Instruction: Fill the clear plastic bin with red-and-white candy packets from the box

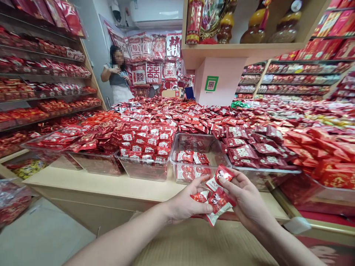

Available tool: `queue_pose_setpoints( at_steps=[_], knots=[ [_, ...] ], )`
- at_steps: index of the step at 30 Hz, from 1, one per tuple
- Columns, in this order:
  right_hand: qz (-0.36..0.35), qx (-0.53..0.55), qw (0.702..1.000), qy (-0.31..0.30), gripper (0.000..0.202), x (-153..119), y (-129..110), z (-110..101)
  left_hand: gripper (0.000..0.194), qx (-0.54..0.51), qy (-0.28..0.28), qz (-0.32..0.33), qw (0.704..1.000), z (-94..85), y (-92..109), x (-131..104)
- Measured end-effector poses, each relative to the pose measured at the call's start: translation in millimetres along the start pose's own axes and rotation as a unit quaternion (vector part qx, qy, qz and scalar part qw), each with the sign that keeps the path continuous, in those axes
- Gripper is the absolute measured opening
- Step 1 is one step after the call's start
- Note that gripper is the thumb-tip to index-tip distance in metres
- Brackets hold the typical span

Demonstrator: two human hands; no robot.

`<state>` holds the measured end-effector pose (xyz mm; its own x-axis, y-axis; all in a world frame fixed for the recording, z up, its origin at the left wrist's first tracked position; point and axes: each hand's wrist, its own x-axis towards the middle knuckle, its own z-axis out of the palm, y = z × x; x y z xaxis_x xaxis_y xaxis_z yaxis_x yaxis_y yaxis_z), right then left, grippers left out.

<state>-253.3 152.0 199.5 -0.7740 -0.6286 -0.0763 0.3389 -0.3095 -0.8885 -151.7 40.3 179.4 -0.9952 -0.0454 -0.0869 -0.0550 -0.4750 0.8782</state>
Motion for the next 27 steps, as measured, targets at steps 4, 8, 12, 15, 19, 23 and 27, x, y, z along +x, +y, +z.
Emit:
queue_pose_setpoints(
  at_steps=[4, 8, 12, 15, 19, 23, 27],
  knots=[
    [0.020, -0.070, 0.997, -0.020, 0.032, -1, -1, -1, 0.055, 0.001, 0.033, -0.006, 0.999, 6.0, 1, 1],
    [0.028, -0.170, 0.983, -0.063, 0.028, -1, -6, -4, 0.048, 0.026, 0.076, -0.044, 0.996, 3.7, 1, 2],
    [-0.046, -0.324, 0.936, -0.128, 0.025, -1, -10, -9, 0.045, 0.065, 0.055, -0.067, 0.994, -2.0, 2, 1],
    [-0.128, -0.435, 0.881, -0.136, 0.023, -3, -9, -13, 0.040, 0.099, 0.033, -0.059, 0.993, -2.9, 4, -1],
    [-0.193, -0.428, 0.881, -0.056, 0.022, -5, -16, -13, 0.031, 0.132, 0.006, -0.040, 0.990, 0.3, 4, -2],
    [-0.242, -0.362, 0.900, 0.014, 0.021, 15, -44, 3, 0.027, 0.251, 0.034, -0.081, 0.964, 1.8, -4, 0],
    [-0.253, -0.476, 0.842, -0.020, 0.018, 66, -55, 30, 0.036, 0.306, 0.055, -0.120, 0.943, -5.3, -16, 5]
  ],
)
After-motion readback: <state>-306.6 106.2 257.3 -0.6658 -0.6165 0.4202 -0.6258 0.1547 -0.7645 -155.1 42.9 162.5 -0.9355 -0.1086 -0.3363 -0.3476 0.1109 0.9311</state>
